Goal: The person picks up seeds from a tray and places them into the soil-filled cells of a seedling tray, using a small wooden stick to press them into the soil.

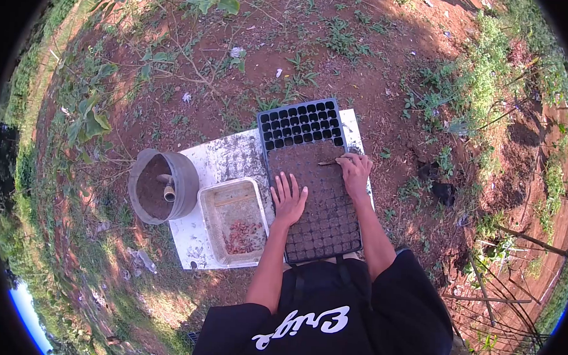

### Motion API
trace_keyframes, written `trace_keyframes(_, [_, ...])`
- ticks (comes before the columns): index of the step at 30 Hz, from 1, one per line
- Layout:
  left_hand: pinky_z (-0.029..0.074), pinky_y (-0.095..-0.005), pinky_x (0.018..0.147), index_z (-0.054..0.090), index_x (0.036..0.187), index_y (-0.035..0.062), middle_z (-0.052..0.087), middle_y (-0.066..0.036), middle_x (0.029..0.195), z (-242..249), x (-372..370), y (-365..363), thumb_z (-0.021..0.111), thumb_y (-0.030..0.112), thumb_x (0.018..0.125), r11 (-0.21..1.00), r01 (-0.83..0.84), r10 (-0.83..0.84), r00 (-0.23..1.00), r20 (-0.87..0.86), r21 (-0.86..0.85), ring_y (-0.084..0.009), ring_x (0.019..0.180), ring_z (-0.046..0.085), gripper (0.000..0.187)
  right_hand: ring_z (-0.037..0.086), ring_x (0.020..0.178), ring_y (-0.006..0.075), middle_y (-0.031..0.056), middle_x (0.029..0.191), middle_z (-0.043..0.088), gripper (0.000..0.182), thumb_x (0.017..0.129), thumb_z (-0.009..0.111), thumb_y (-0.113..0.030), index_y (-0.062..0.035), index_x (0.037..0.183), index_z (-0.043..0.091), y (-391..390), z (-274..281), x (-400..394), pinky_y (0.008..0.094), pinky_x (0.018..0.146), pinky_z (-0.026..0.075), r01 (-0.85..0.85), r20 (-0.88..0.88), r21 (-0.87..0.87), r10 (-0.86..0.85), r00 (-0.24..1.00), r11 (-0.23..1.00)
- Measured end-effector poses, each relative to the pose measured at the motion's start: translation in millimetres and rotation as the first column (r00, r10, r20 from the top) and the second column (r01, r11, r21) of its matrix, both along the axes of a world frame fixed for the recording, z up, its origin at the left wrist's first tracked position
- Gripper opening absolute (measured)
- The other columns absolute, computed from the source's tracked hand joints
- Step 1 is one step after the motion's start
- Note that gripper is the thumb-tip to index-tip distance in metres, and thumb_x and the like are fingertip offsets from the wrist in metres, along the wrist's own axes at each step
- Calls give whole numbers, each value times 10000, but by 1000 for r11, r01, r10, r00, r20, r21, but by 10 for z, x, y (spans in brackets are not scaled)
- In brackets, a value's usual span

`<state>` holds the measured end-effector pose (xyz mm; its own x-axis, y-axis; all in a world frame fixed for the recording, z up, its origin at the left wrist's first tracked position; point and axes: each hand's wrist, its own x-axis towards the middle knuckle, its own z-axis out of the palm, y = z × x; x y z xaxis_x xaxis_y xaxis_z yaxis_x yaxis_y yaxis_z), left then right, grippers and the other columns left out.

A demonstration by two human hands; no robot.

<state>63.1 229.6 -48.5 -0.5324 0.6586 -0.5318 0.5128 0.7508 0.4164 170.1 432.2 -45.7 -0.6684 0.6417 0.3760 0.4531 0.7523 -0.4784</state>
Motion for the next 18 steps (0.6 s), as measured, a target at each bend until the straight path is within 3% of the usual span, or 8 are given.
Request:
trace_keyframes(3, [-128,-555,1166,-25,1575,56,-187,-198,1619,9,-28,2,173,550,1039,1000,8,-7,1000,20,-15,-356,1490,-209,755,541,949,217,-34,996,658,155,822,702,-70,-183,920,744,49,-10,48,382,870,369,2,-54,-38,-4,999,999])
trace_keyframes(5, [-130,-555,1165,-26,1574,55,-191,-198,1618,-7,-13,7,172,549,1039,1000,9,-9,1000,27,-16,-356,1489,-212,755,539,930,220,-20,960,652,149,832,709,-85,-188,935,742,75,-83,79,384,850,371,196,-96,-70,-202,975,978])
trace_keyframes(6, [-131,-554,1164,-26,1574,54,-191,-198,1618,-14,-13,3,172,548,1040,1000,10,-10,1000,21,-12,-355,1489,-213,755,539,930,220,-20,960,652,149,832,709,-85,-188,935,742,92,-127,70,384,850,371,196,-94,-67,-202,975,978])
trace_keyframes(8, [-132,-553,1164,-25,1574,54,-191,-198,1618,-1,-7,4,173,548,1040,1000,10,-10,1000,16,-10,-355,1489,-214,754,538,920,230,-1,927,641,132,833,722,-120,-189,945,739,126,-163,-31,394,826,372,350,-57,-105,-357,932,931])
trace_keyframes(11, [-133,-550,1164,-27,1574,53,-190,-198,1619,32,-24,13,173,547,1040,1000,7,-7,1000,28,-23,-355,1489,-214,755,539,919,243,14,885,620,122,833,725,-148,-186,948,735,138,-219,-181,405,811,370,346,20,-63,-346,938,936])
trace_keyframes(18, [-132,-544,1166,-22,1574,52,-185,-194,1621,-3,-24,-2,170,553,1037,1000,6,-6,999,31,-4,-351,1490,-213,759,531,904,260,30,852,601,91,846,716,-163,-173,935,732,-40,-185,-142,412,802,369,342,-63,-114,-350,935,933])
